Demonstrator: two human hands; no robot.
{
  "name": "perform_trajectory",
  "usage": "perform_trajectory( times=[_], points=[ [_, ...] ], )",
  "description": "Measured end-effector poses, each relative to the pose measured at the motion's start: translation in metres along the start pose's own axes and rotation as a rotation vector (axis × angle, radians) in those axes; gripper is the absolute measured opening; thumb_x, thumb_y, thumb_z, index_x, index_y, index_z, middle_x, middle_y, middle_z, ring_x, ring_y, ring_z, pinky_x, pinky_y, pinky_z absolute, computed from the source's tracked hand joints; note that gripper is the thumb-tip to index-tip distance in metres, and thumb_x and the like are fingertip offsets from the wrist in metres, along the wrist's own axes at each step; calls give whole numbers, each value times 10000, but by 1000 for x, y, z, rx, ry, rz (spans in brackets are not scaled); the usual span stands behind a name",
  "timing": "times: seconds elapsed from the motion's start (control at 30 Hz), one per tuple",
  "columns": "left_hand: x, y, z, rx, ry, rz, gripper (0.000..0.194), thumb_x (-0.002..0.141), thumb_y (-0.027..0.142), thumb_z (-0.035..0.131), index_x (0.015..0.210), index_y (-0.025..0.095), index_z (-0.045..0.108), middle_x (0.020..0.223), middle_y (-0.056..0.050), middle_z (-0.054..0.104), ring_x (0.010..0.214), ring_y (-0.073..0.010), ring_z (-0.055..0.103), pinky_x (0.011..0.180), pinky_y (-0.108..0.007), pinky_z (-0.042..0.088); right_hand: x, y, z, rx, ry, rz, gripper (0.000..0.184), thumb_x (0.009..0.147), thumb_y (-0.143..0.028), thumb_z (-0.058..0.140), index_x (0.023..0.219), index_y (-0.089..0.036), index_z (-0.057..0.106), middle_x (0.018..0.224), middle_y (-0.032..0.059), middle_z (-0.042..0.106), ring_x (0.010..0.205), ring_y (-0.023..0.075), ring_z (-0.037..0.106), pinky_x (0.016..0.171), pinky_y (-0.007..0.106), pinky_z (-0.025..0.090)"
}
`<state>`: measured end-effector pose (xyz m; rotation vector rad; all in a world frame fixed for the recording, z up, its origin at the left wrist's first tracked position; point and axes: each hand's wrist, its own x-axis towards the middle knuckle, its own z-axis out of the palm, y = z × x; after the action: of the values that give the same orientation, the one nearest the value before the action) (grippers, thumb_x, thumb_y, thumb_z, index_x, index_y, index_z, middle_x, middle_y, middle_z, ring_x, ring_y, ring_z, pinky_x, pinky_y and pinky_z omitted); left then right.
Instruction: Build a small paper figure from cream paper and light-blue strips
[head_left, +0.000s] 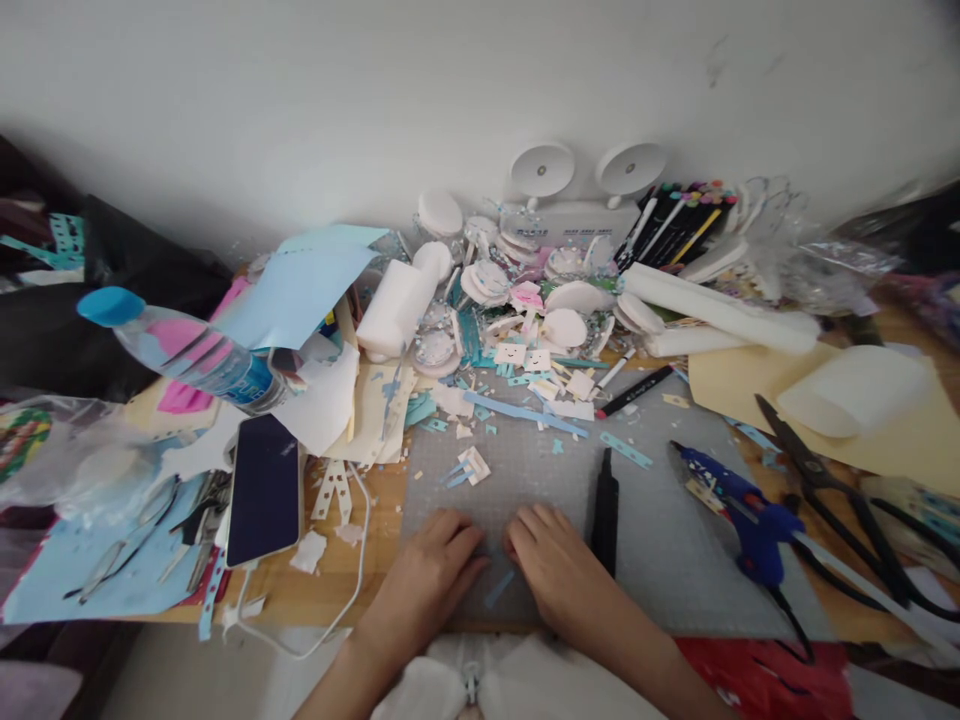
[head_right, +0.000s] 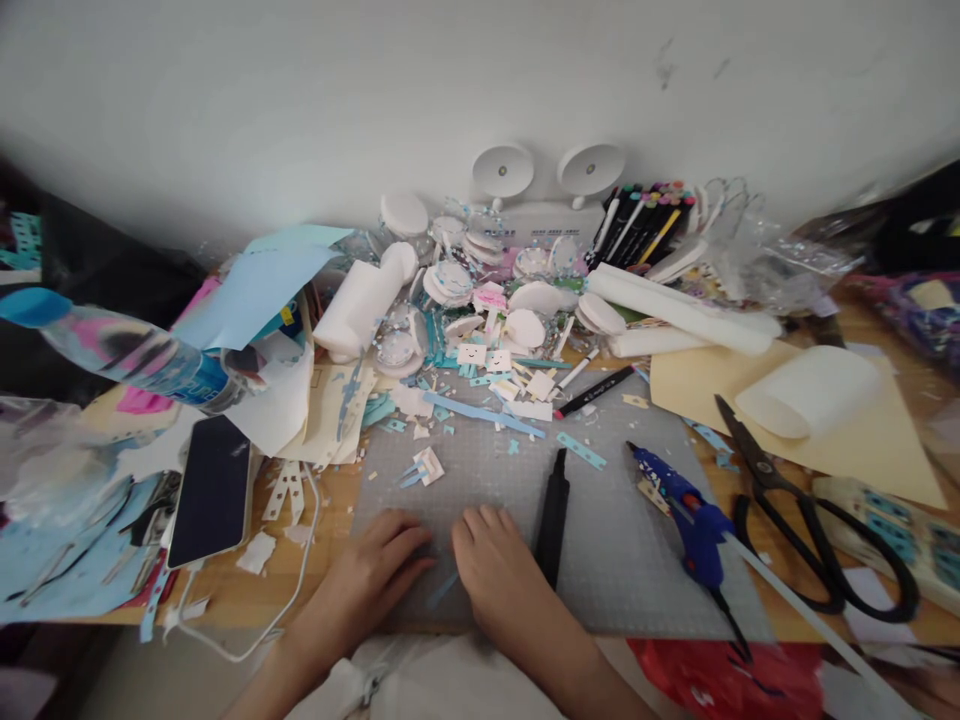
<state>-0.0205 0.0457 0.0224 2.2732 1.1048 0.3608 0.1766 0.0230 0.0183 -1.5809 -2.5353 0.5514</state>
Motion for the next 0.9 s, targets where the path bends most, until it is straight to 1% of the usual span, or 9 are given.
perform_trajectory(
  times=[0.07, 0.17, 0.3, 0.37, 0.43, 0.57, 0.67, 0.77, 0.9],
  points=[
    [1, 0, 2, -14, -1, 0, 126, 897, 110, 564, 961, 180, 647, 948, -63, 638, 890, -213, 600, 792, -339, 536, 1, 0, 0, 18, -6, 9, 189, 750, 18, 547, 786, -165, 576, 836, 73, 594, 771, 231, 484, 692, 338, 317],
    [0, 0, 4, -52, 4, -6, 161, 914, 95, 517, 894, 175, 656, 881, -58, 639, 841, -205, 596, 761, -328, 521, 1, 0, -3, 69, -12, 19, 185, 793, 20, 513, 805, -158, 563, 866, 75, 590, 780, 217, 484, 708, 329, 337],
    [-2, 4, 0, -153, 8, -22, 146, 935, 139, 531, 888, 168, 666, 846, -45, 650, 807, -164, 614, 726, -258, 509, -2, 2, -16, 161, -20, 23, 224, 846, 42, 442, 850, -167, 522, 906, 52, 572, 811, 192, 490, 727, 305, 368],
    [-3, 8, -6, -230, 4, -24, 159, 951, 183, 532, 895, 171, 681, 827, -35, 659, 790, -142, 622, 713, -227, 500, -2, 3, -25, 220, -32, 17, 242, 870, 49, 400, 866, -173, 497, 910, 39, 560, 827, 177, 495, 737, 290, 383],
    [-2, 12, -12, -350, 5, -44, 172, 954, 226, 541, 932, 180, 705, 834, -35, 672, 786, -138, 627, 710, -222, 491, -3, 4, -34, 307, -50, 17, 242, 892, 41, 371, 877, -175, 480, 920, 37, 550, 843, 171, 493, 753, 289, 394],
    [2, 19, -20, -544, 48, -128, 173, 882, 308, 653, 976, 183, 726, 832, -37, 673, 776, -153, 614, 700, -235, 464, -1, 2, -45, 443, -82, 24, 246, 899, 37, 348, 898, -175, 472, 952, 42, 538, 876, 178, 480, 788, 313, 403],
    [6, 20, -20, -637, 125, -211, 164, 865, 311, 657, 832, 164, 721, 736, -21, 636, 713, -144, 563, 678, -234, 425, 0, 1, -49, 467, -104, 23, 245, 895, 39, 353, 902, -177, 470, 961, 42, 535, 890, 181, 477, 799, 324, 406],
    [9, 20, -19, -721, 199, -294, 269, 878, 292, 616, 655, 150, 665, 647, -8, 585, 656, -129, 520, 643, -228, 392, 0, 1, -53, 489, -122, 11, 203, 935, -12, 365, 906, -186, 466, 968, 37, 537, 895, 179, 484, 803, 326, 410],
    [11, 21, -22, -824, 217, -341, 300, 873, 313, 600, 627, 149, 651, 633, -10, 597, 630, -127, 536, 608, -219, 404, 0, 0, -59, 583, -57, -7, 94, 977, -123, 423, 987, -203, 470, 1007, 27, 542, 954, 167, 501, 856, 317, 417]
  ],
)
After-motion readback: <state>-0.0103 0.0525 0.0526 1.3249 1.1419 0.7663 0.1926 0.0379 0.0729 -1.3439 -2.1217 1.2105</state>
